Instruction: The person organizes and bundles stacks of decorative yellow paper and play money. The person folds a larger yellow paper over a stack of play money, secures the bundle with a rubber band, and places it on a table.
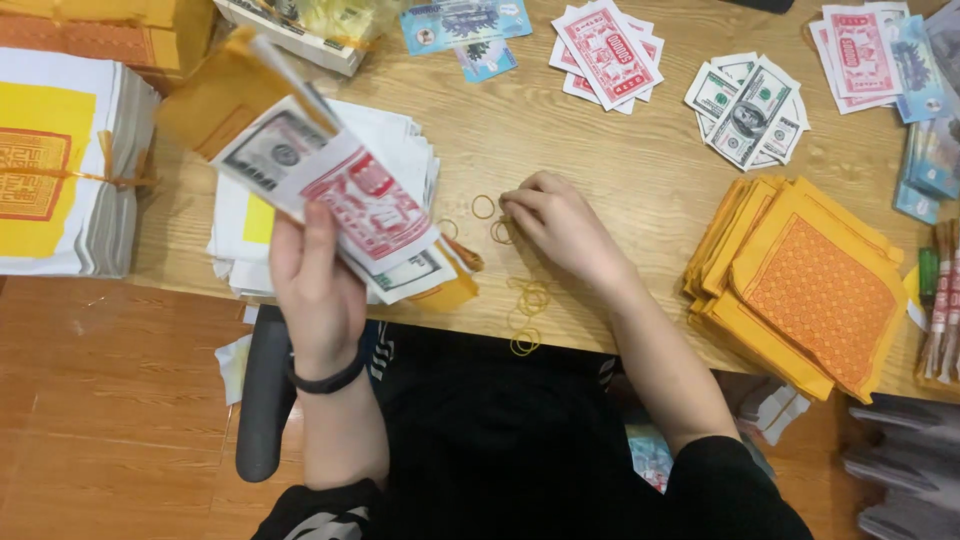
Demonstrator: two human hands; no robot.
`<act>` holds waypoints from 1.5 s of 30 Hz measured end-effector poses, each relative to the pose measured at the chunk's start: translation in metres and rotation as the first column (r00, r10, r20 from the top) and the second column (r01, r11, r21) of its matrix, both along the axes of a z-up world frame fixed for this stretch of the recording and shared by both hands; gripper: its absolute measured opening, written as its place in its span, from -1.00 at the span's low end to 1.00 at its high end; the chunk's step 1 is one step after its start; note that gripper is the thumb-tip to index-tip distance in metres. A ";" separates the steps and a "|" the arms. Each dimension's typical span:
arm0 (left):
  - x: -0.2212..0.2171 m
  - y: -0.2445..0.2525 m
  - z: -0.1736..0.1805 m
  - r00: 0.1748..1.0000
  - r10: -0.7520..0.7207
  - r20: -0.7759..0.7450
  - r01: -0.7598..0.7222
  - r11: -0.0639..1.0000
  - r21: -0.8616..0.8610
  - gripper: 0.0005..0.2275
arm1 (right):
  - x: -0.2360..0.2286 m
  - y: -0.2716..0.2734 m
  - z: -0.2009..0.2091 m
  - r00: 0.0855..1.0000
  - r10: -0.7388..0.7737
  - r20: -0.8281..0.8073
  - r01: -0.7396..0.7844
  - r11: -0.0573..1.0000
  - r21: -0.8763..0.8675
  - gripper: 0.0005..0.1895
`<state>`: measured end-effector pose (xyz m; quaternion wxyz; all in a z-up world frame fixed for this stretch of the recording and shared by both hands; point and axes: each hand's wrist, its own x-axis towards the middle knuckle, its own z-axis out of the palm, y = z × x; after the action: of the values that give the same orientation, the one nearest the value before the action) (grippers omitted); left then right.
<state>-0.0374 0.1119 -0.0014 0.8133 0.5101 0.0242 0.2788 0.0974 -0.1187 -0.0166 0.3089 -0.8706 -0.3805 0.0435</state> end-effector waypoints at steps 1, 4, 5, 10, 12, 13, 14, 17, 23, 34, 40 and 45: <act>-0.006 0.001 0.006 0.999 0.050 -0.009 -0.051 0.997 -0.058 -0.58 | -0.004 0.003 -0.001 1.000 -0.016 0.010 0.016 0.999 -0.045 -0.77; -0.014 0.003 0.004 0.994 0.104 -0.039 -0.108 0.986 -0.129 -0.59 | -0.006 0.009 -0.014 0.998 -0.049 0.042 0.053 0.993 -0.103 -0.80; -0.013 0.003 0.001 0.993 0.108 -0.047 -0.114 0.984 -0.141 -0.61 | -0.004 0.009 -0.019 0.995 -0.068 0.073 0.076 0.991 -0.112 -0.81; -0.009 -0.004 -0.023 0.999 -0.023 -0.030 0.019 0.989 -0.147 -0.59 | 0.000 0.027 -0.036 0.940 -0.028 0.340 0.064 0.994 -0.094 -0.86; -0.007 -0.011 -0.021 0.997 -0.070 -0.019 0.067 0.989 -0.133 -0.59 | 0.006 0.030 -0.045 0.880 0.022 0.474 0.039 0.992 -0.119 -0.90; -0.008 -0.014 -0.018 0.995 -0.097 -0.014 0.094 0.985 -0.141 -0.60 | 0.007 0.031 -0.048 0.834 0.065 0.548 0.031 0.986 -0.163 -0.93; -0.009 -0.017 -0.015 0.992 -0.125 -0.009 0.122 0.981 -0.149 -0.61 | 0.007 0.032 -0.050 0.781 0.109 0.615 0.027 0.978 -0.208 -0.90; -0.007 -0.026 -0.016 0.983 -0.183 0.012 0.183 0.972 -0.149 -0.65 | 0.006 0.034 -0.041 0.813 0.059 0.580 0.026 0.990 -0.138 -0.91; -0.005 -0.061 -0.022 0.909 -0.413 -0.058 0.410 0.911 -0.052 -0.65 | -0.022 0.003 0.005 0.946 -0.016 -0.323 0.166 0.881 0.443 -0.78; 0.000 -0.092 -0.019 0.855 -0.519 0.004 0.510 0.838 -0.194 -0.76 | -0.047 -0.032 0.013 0.755 0.417 -0.506 0.096 0.693 0.715 -0.85; -0.004 -0.092 -0.033 0.783 -0.622 -0.004 0.605 0.763 -0.228 -0.81 | -0.065 -0.052 -0.012 0.588 0.643 -0.491 0.053 0.575 0.816 -0.74; -0.011 -0.092 -0.054 0.727 -0.686 0.003 0.682 0.722 -0.118 -0.77 | -0.076 -0.076 -0.011 0.511 0.698 -0.502 -0.121 0.636 0.762 -0.74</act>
<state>-0.0484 0.0196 -0.0556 0.8851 0.4427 -0.1335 -0.0532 0.0209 -0.1948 -0.0280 0.6936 -0.4750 -0.4112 0.3525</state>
